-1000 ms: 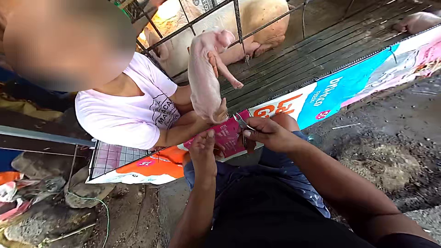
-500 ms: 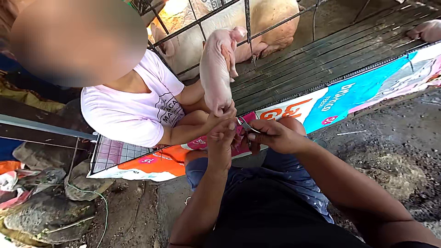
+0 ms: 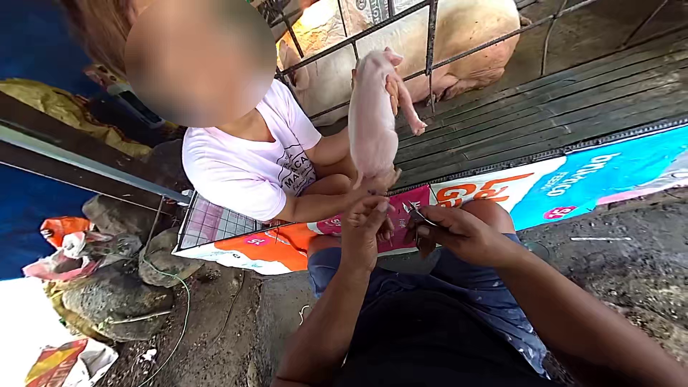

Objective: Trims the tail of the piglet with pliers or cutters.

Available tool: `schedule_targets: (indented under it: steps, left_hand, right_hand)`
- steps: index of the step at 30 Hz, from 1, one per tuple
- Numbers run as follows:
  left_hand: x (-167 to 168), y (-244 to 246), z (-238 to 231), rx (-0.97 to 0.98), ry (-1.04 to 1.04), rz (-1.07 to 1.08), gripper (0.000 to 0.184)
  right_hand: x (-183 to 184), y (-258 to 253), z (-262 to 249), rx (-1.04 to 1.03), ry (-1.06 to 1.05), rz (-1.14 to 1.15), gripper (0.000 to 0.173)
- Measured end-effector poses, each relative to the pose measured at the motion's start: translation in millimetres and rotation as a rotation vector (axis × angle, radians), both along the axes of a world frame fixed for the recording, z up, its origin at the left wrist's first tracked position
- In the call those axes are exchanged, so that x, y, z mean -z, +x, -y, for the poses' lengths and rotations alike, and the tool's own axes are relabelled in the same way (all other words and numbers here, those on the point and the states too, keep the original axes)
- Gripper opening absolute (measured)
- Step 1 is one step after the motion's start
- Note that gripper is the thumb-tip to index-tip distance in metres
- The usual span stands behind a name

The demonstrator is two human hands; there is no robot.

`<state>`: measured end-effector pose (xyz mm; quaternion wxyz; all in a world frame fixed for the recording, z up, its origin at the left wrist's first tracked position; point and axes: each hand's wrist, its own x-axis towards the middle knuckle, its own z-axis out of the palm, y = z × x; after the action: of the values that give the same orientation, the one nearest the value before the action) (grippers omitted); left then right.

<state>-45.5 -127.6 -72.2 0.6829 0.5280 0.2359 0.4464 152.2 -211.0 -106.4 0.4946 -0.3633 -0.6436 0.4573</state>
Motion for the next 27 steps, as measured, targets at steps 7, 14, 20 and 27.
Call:
schedule_targets:
  steps: [7,14,20,27]
  left_hand:
    - [6,-1,-8,-0.585,0.610,-0.326,0.040]
    - [15,-4,-15,-0.424,0.510,-0.621,0.039]
    - [17,8,-4,-0.212,0.029,-0.419,0.013]
    - [18,39,5,-0.040,-0.470,-0.162,0.025]
  right_hand:
    - [-18,17,3,0.124,-0.042,0.110,0.020]
    - [-18,16,3,0.167,-0.062,0.226,0.020]
    - [-15,13,0,0.203,-0.069,0.391,0.021]
    - [-23,30,7,0.356,-0.032,0.490,0.017]
